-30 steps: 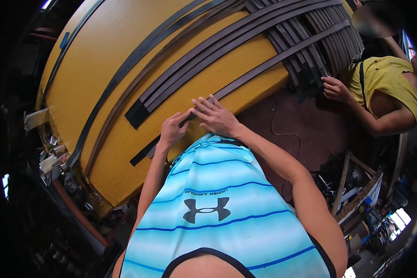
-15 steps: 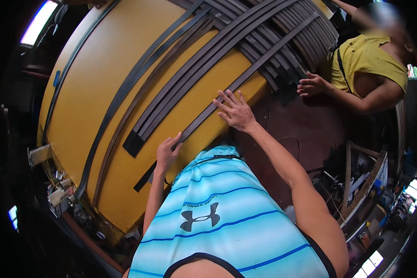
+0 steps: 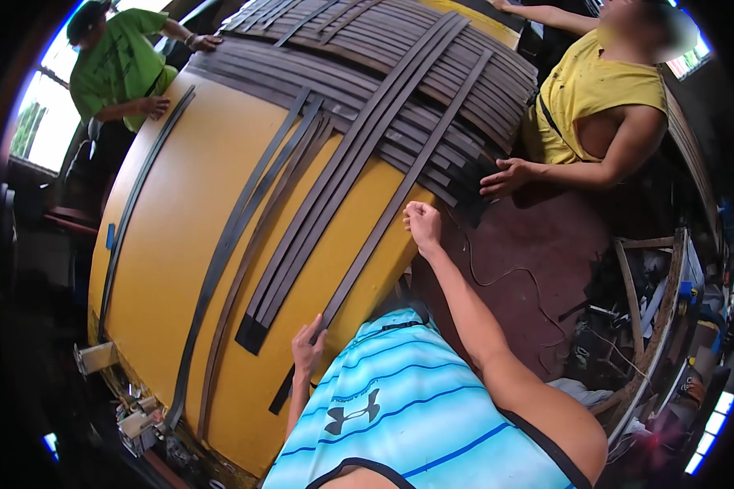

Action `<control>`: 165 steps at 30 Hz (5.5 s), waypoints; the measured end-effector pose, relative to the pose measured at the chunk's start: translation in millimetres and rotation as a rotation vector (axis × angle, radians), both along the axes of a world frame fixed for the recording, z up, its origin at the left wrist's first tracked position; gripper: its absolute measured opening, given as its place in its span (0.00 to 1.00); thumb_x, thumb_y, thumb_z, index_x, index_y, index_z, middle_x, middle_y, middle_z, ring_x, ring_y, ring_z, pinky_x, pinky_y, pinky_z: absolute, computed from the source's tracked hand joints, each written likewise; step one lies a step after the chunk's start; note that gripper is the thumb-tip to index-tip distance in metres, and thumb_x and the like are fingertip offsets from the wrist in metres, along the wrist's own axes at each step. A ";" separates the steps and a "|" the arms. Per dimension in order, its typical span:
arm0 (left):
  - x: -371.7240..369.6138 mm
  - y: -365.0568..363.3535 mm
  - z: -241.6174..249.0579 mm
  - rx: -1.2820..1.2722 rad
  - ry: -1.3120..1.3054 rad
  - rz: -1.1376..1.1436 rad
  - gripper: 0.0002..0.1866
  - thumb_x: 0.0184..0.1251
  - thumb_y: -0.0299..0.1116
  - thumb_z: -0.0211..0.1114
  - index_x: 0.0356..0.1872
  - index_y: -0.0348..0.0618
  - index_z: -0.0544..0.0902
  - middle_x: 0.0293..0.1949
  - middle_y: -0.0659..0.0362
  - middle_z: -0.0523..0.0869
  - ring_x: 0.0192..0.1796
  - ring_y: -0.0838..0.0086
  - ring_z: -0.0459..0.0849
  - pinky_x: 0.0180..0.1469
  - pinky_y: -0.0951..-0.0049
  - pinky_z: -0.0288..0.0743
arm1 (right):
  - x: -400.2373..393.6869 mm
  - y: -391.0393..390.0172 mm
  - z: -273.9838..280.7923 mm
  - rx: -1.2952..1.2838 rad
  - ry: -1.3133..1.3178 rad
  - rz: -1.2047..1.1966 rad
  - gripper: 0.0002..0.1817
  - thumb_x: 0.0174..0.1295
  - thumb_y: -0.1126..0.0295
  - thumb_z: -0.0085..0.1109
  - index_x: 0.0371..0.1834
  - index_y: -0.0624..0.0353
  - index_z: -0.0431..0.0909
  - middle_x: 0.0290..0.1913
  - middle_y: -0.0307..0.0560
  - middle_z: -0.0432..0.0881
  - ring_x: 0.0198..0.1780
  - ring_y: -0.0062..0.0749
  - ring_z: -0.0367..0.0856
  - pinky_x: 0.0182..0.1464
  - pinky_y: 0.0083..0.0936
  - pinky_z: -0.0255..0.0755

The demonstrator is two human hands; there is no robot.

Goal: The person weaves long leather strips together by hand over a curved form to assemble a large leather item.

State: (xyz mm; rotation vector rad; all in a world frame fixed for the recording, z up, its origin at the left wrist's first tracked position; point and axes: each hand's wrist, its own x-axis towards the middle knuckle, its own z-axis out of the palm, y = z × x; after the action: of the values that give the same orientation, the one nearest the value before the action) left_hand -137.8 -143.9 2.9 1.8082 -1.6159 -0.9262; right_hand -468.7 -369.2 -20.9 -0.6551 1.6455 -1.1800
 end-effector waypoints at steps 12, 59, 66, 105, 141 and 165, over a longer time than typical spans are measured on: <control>-3.1 11.1 -3.3 -0.007 0.057 0.078 0.23 0.61 0.26 0.71 0.60 0.48 0.86 0.27 0.54 0.78 0.28 0.68 0.79 0.34 0.69 0.72 | 0.7 -30.3 -4.8 -0.005 -0.031 -0.033 0.11 0.66 0.68 0.67 0.44 0.63 0.80 0.37 0.41 0.84 0.32 0.21 0.84 0.32 0.19 0.80; -132.2 -175.5 3.6 -0.014 -0.033 -0.055 0.21 0.67 0.38 0.68 0.61 0.55 0.84 0.40 0.55 0.87 0.43 0.59 0.87 0.46 0.63 0.80 | -40.5 -14.8 440.5 -1.569 0.644 1.022 0.13 0.58 0.65 0.65 0.47 0.50 0.89 0.42 0.40 0.88 0.42 0.29 0.84 0.51 0.32 0.82; -129.5 -174.9 -9.5 -0.017 0.037 -0.062 0.22 0.66 0.38 0.69 0.62 0.54 0.84 0.42 0.53 0.88 0.45 0.58 0.88 0.48 0.63 0.81 | 17.4 3.6 417.3 -1.710 0.419 0.787 0.15 0.52 0.71 0.66 0.43 0.61 0.88 0.38 0.43 0.86 0.36 0.30 0.82 0.51 0.38 0.84; -125.9 -187.9 -4.3 0.251 0.252 -0.003 0.22 0.65 0.31 0.71 0.61 0.44 0.84 0.40 0.55 0.90 0.33 0.72 0.89 0.36 0.73 0.83 | -58.8 -45.8 118.7 -0.454 0.501 1.148 0.20 0.70 0.56 0.59 0.57 0.58 0.82 0.54 0.57 0.84 0.59 0.51 0.81 0.63 0.41 0.74; -120.6 -186.2 -33.9 -0.067 0.223 -0.115 0.23 0.66 0.36 0.70 0.62 0.44 0.83 0.40 0.53 0.90 0.25 0.72 0.86 0.36 0.70 0.81 | -8.1 125.6 45.4 0.188 0.313 1.533 0.27 0.73 0.48 0.53 0.58 0.61 0.82 0.50 0.60 0.87 0.49 0.49 0.86 0.54 0.40 0.77; -114.5 -187.4 -33.9 0.115 0.444 -0.118 0.24 0.68 0.40 0.70 0.63 0.45 0.82 0.48 0.48 0.91 0.35 0.68 0.91 0.43 0.69 0.83 | 36.2 192.3 4.9 0.202 0.361 0.756 0.21 0.62 0.56 0.70 0.48 0.61 0.84 0.49 0.59 0.87 0.54 0.51 0.86 0.59 0.38 0.76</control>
State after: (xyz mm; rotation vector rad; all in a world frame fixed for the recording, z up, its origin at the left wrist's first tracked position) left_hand -252.3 -331.3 -31.0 1.4530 -1.4167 -1.3859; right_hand -432.5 -176.9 -15.9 -1.2658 1.5492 -0.3572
